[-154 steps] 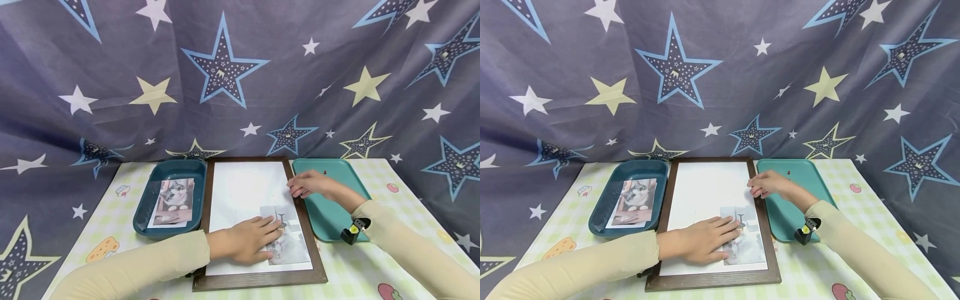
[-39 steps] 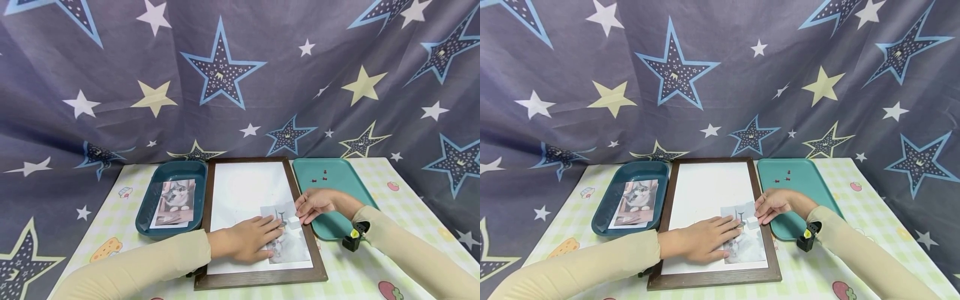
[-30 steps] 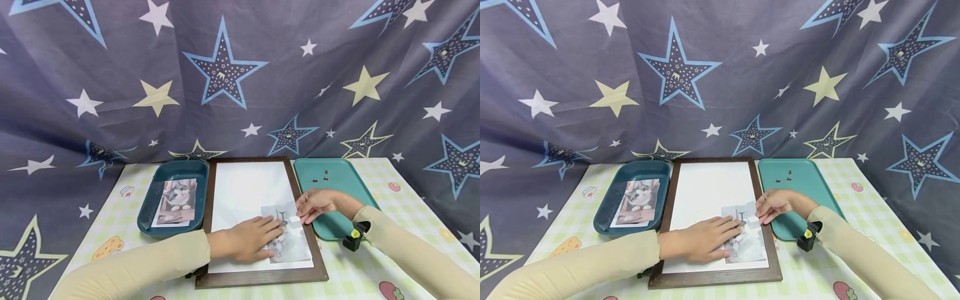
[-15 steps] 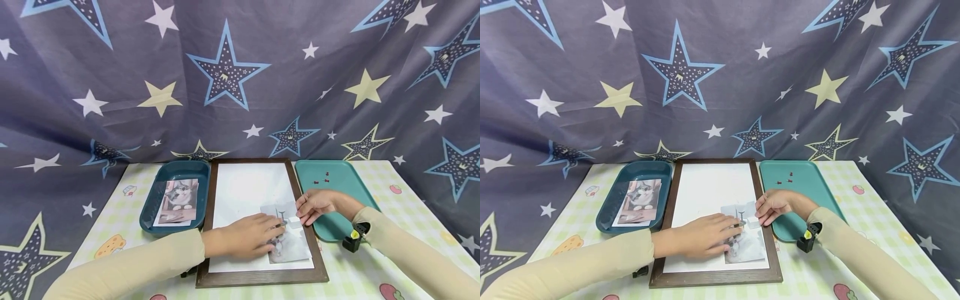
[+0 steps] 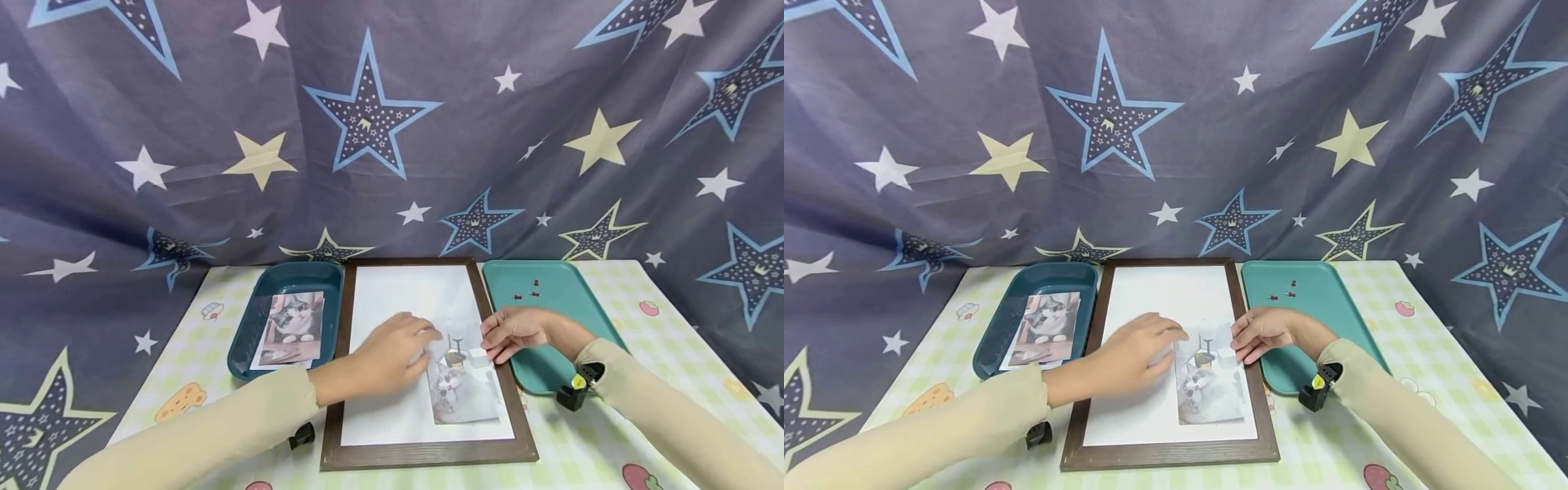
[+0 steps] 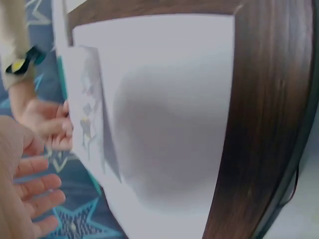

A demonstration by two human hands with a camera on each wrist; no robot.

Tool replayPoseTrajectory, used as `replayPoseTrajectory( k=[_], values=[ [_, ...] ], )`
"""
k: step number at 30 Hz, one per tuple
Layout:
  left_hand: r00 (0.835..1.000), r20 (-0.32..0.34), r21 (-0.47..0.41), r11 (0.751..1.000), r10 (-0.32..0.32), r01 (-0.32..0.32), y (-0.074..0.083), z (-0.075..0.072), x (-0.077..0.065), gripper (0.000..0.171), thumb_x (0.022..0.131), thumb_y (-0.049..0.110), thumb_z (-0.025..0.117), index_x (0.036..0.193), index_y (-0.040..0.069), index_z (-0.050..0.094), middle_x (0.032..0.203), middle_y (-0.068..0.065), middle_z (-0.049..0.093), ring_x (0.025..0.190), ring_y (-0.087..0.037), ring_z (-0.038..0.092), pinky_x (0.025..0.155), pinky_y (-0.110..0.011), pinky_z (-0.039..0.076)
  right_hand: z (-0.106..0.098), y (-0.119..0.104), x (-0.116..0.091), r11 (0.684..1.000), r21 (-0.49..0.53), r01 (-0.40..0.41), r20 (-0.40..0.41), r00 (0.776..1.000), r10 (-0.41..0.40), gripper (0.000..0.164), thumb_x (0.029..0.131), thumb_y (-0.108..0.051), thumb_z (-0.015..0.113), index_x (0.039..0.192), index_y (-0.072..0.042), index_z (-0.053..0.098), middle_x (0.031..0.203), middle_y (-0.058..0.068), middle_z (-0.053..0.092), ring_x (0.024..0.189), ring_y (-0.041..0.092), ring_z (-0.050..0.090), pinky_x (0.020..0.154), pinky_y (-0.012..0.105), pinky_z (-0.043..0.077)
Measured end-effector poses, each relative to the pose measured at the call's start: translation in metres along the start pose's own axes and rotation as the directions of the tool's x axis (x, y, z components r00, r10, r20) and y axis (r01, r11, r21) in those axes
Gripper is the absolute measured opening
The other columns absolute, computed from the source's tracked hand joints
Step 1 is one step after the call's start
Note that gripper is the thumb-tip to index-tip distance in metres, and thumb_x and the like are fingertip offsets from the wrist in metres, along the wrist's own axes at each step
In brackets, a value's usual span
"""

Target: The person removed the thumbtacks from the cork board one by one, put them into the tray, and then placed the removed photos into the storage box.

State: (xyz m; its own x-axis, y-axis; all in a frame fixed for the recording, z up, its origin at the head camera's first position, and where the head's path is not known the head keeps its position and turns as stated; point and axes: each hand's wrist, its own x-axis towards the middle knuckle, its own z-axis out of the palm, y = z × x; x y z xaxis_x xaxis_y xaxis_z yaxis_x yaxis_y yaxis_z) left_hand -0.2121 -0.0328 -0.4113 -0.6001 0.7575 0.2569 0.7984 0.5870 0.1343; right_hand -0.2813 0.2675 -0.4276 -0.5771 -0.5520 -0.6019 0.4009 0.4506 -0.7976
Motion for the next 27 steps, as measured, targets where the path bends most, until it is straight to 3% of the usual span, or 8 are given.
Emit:
replayPoseTrajectory(
  k=[3, 8, 12, 16, 18, 20, 23, 27],
  values=[
    [0.986, -0.077, -0.115, 0.984, -0.147, 0.137, -0.011, -0.011, -0.003, 0.028, 0.097, 0.017, 0.064, 0.124, 0.012, 0.07, 0.125, -0.004, 0.071, 0.12, -0.024, 0.065, 0.112, -0.041, 0.047, 0.0, -0.003, 0.0, 1.0, 0.009, 0.026, 0.003, 1.0, -0.026, 0.018, 0.097, 0.001, 0.06, 0.088, -0.013, 0.065, 0.085, -0.001, 0.074, 0.08, 0.013, 0.073, 0.081, 0.032, 0.063],
    [0.938, -0.127, -0.225, 0.93, -0.324, 0.29, -0.03, -0.027, -0.013, 0.025, 0.097, 0.015, 0.064, 0.12, 0.013, 0.073, 0.123, -0.004, 0.072, 0.117, -0.028, 0.067, 0.1, -0.044, 0.055, 0.0, -0.008, -0.002, 0.997, 0.056, 0.059, 0.031, 0.998, -0.061, 0.02, 0.099, 0.001, 0.056, 0.092, -0.015, 0.064, 0.089, -0.001, 0.075, 0.085, 0.013, 0.073, 0.082, 0.03, 0.062],
    [0.905, -0.165, -0.241, 0.905, -0.393, 0.35, -0.043, -0.037, -0.022, 0.024, 0.097, 0.015, 0.064, 0.119, 0.014, 0.073, 0.123, -0.004, 0.072, 0.111, -0.027, 0.068, 0.086, -0.042, 0.058, -0.001, -0.013, -0.004, 0.99, 0.096, 0.107, 0.04, 0.993, -0.111, 0.021, 0.1, 0.002, 0.054, 0.095, -0.015, 0.064, 0.091, -0.001, 0.075, 0.087, 0.012, 0.073, 0.082, 0.029, 0.062],
    [0.879, -0.181, -0.251, 0.884, -0.442, 0.393, -0.056, -0.044, -0.032, 0.024, 0.097, 0.014, 0.063, 0.119, 0.013, 0.073, 0.118, -0.006, 0.071, 0.085, -0.021, 0.063, 0.067, -0.034, 0.05, -0.001, -0.021, -0.005, 0.977, 0.138, 0.16, 0.041, 0.985, -0.167, 0.024, 0.101, 0.003, 0.051, 0.096, -0.016, 0.065, 0.091, -0.002, 0.074, 0.086, 0.011, 0.073, 0.084, 0.03, 0.062],
    [0.868, -0.162, -0.268, 0.867, -0.47, 0.419, -0.066, -0.047, -0.037, 0.026, 0.098, 0.014, 0.061, 0.121, 0.012, 0.072, 0.121, -0.008, 0.069, 0.08, -0.02, 0.057, 0.064, -0.033, 0.045, -0.001, -0.026, -0.004, 0.97, 0.162, 0.182, 0.048, 0.98, -0.192, 0.026, 0.102, 0.004, 0.049, 0.096, -0.016, 0.065, 0.09, -0.002, 0.074, 0.086, 0.011, 0.073, 0.083, 0.029, 0.062],
    [0.853, -0.145, -0.276, 0.848, -0.502, 0.452, -0.075, -0.051, -0.04, 0.028, 0.099, 0.015, 0.058, 0.124, 0.012, 0.07, 0.128, -0.011, 0.066, 0.09, -0.024, 0.058, 0.069, -0.034, 0.044, 0.0, -0.031, -0.003, 0.962, 0.183, 0.2, 0.05, 0.976, -0.213, 0.026, 0.103, 0.004, 0.049, 0.095, -0.016, 0.065, 0.089, -0.002, 0.074, 0.085, 0.011, 0.073, 0.082, 0.028, 0.062],
    [0.816, -0.103, -0.307, 0.799, -0.569, 0.518, -0.091, -0.06, -0.044, 0.034, 0.1, 0.018, 0.054, 0.131, 0.011, 0.066, 0.143, -0.014, 0.056, 0.105, -0.03, 0.056, 0.068, -0.037, 0.045, 0.001, -0.038, -0.002, 0.951, 0.216, 0.222, 0.041, 0.971, -0.236, 0.024, 0.102, 0.003, 0.051, 0.095, -0.015, 0.064, 0.088, -0.001, 0.074, 0.083, 0.011, 0.074, 0.08, 0.027, 0.062],
    [0.752, -0.043, -0.356, 0.713, -0.658, 0.604, -0.112, -0.073, -0.052, 0.04, 0.1, 0.02, 0.052, 0.138, 0.01, 0.06, 0.155, -0.019, 0.043, 0.093, -0.036, 0.061, 0.067, -0.039, 0.047, 0.004, -0.049, -0.001, 0.937, 0.254, 0.24, 0.002, 0.969, -0.248, 0.023, 0.102, 0.004, 0.05, 0.095, -0.014, 0.063, 0.087, -0.001, 0.073, 0.084, 0.013, 0.074, 0.079, 0.027, 0.062]
  ],
)
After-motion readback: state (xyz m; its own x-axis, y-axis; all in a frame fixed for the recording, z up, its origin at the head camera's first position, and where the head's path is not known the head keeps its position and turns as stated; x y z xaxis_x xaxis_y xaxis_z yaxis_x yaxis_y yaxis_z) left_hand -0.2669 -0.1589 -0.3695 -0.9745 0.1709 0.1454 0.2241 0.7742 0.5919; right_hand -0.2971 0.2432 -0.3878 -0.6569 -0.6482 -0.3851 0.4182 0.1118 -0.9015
